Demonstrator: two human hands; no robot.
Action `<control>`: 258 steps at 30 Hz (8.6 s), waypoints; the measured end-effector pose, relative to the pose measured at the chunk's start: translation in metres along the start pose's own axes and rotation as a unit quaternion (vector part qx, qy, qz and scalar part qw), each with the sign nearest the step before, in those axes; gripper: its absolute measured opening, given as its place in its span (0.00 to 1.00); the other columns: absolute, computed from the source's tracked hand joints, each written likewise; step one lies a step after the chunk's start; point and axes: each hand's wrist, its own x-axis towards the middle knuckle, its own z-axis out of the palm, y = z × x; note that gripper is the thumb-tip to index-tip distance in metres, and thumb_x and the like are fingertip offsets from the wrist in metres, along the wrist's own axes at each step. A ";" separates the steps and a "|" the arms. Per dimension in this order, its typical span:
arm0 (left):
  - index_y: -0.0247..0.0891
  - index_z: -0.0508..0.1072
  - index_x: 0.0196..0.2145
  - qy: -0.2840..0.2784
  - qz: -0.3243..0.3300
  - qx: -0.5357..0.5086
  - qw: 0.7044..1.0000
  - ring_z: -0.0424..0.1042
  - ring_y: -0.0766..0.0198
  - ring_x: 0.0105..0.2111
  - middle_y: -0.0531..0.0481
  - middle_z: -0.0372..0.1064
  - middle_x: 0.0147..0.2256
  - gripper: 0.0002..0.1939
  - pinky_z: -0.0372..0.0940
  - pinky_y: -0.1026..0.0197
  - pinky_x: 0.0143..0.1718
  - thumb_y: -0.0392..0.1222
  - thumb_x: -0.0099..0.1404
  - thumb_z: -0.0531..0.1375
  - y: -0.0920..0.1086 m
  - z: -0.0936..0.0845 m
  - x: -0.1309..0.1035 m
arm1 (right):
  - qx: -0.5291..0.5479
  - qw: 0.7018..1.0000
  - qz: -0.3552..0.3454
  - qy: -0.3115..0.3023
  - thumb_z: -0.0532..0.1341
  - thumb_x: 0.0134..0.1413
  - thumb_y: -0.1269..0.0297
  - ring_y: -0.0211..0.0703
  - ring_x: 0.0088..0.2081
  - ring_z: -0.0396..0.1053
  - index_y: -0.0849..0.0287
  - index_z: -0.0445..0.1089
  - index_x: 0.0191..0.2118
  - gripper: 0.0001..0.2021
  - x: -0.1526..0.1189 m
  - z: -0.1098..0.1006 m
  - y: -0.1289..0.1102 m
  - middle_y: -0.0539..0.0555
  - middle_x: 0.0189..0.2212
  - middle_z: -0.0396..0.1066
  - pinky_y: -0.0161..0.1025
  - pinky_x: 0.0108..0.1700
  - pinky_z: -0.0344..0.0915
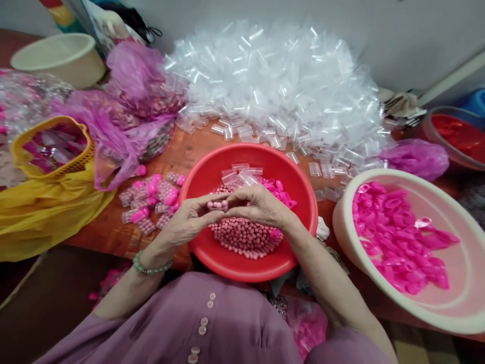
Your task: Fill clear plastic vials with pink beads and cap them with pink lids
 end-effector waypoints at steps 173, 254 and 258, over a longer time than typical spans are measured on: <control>0.32 0.73 0.39 -0.123 -0.082 -0.288 0.946 0.71 0.69 0.29 0.49 0.70 0.32 0.15 0.65 0.66 0.35 0.47 0.62 0.65 -0.007 -0.023 0.019 | -0.085 0.982 -0.021 0.165 0.64 0.59 0.63 0.39 0.37 0.73 0.57 0.71 0.42 0.07 0.026 -0.001 -0.020 0.53 0.37 0.76 0.37 0.40 0.70; 0.32 0.73 0.35 -0.047 -0.031 -0.368 0.928 0.66 0.70 0.32 0.51 0.68 0.31 0.14 0.62 0.67 0.37 0.46 0.60 0.67 -0.005 -0.018 0.020 | -0.483 0.817 -0.222 0.223 0.62 0.48 0.56 0.55 0.38 0.72 0.60 0.51 0.63 0.37 0.039 0.037 0.003 0.62 0.40 0.73 0.53 0.43 0.65; 0.32 0.74 0.36 -0.062 -0.027 -0.392 0.918 0.66 0.70 0.31 0.51 0.68 0.31 0.14 0.62 0.66 0.36 0.46 0.60 0.67 -0.004 -0.018 0.021 | -0.502 0.803 -0.226 0.229 0.63 0.47 0.52 0.54 0.35 0.72 0.60 0.53 0.62 0.38 0.040 0.035 0.002 0.61 0.37 0.74 0.54 0.46 0.64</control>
